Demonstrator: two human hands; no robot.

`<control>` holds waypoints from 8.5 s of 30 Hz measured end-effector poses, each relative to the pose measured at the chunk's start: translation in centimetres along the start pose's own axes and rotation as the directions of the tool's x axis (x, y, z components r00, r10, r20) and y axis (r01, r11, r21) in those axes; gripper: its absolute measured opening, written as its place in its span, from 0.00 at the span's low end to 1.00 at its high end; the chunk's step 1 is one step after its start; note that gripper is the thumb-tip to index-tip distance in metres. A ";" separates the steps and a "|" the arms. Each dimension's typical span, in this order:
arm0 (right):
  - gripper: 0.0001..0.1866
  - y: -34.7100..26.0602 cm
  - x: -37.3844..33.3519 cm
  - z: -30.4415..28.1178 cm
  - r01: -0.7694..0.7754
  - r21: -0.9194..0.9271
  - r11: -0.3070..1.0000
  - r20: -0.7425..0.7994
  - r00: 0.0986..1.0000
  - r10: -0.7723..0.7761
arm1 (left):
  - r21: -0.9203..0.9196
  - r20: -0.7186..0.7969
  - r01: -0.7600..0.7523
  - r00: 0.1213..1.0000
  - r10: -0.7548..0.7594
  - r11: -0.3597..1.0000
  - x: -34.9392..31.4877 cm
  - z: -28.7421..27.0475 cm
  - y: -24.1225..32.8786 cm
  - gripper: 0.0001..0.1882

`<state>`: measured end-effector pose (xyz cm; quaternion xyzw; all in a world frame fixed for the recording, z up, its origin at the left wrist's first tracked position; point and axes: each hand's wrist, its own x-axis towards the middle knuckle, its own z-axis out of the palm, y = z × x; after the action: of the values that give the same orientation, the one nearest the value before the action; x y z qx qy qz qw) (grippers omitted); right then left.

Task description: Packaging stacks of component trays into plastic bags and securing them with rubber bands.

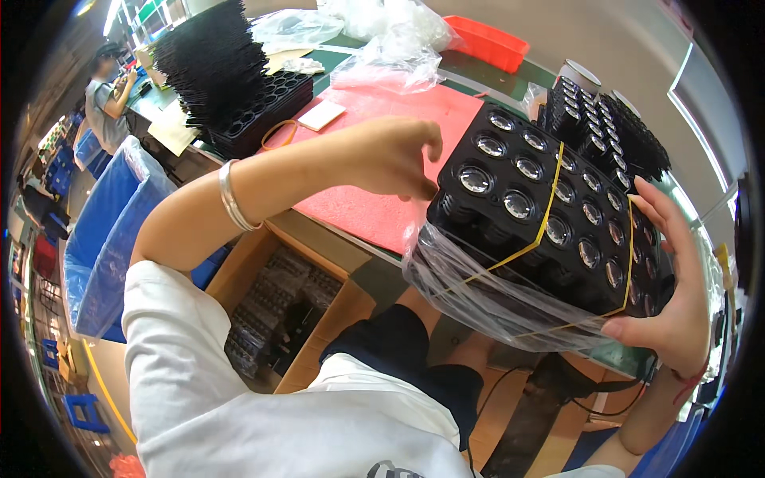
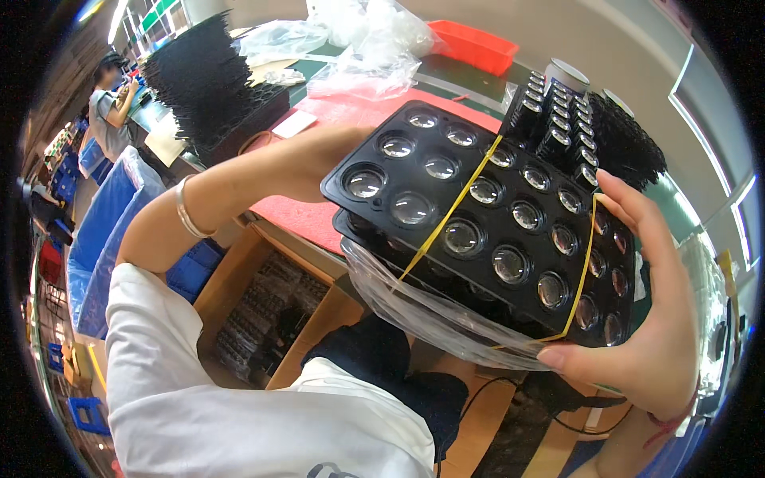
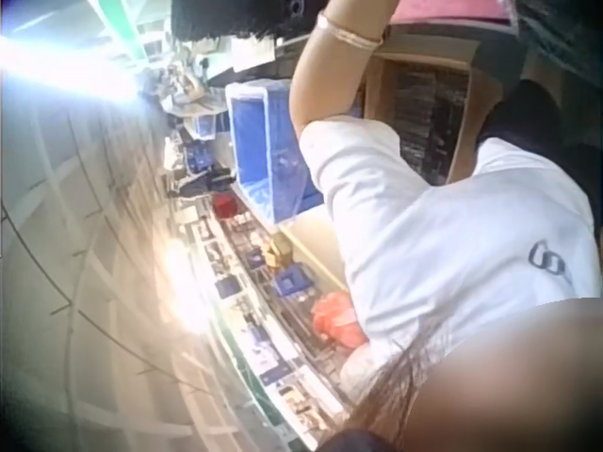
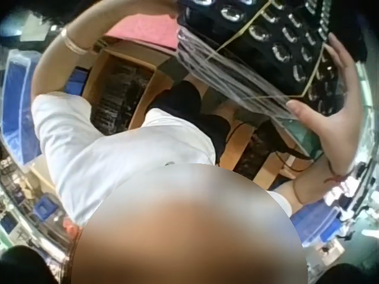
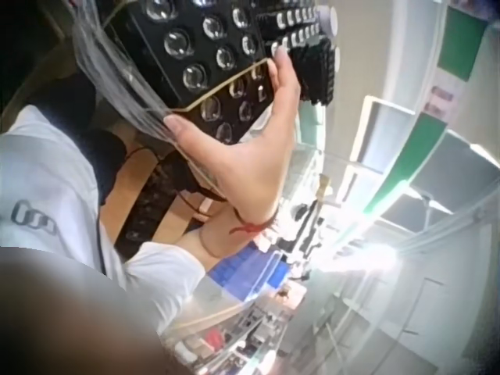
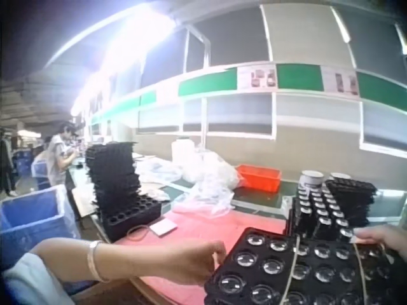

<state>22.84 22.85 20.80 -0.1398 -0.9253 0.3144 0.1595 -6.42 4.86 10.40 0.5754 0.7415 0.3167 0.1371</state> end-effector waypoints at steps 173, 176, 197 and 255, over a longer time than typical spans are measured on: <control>0.13 -4.0 9.4 7.1 0.079 -0.558 0.826 -0.382 0.859 -0.340 | 0.323 -0.567 0.247 0.823 -0.022 0.913 -4.5 -14.7 -0.2 0.16; 0.12 -4.3 10.0 6.4 0.063 -0.568 0.821 -0.303 0.911 -0.279 | 0.288 -0.565 0.266 0.823 -0.061 0.920 -3.2 -15.5 0.7 0.16; 0.06 -3.7 12.6 7.3 -0.059 -0.782 0.620 -0.372 0.843 -0.389 | 0.518 -0.553 0.403 0.831 -0.064 0.755 -5.0 -14.4 1.6 0.24; 0.43 -4.4 9.1 4.3 0.515 0.553 0.655 -0.437 0.849 -0.299 | -0.261 -0.508 -0.363 0.839 0.192 0.894 -6.3 -13.1 -3.7 0.53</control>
<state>12.20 20.42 22.22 0.0914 -0.7269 0.5456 0.4069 -14.76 -5.65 17.02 0.5508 0.5916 0.5888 0.0046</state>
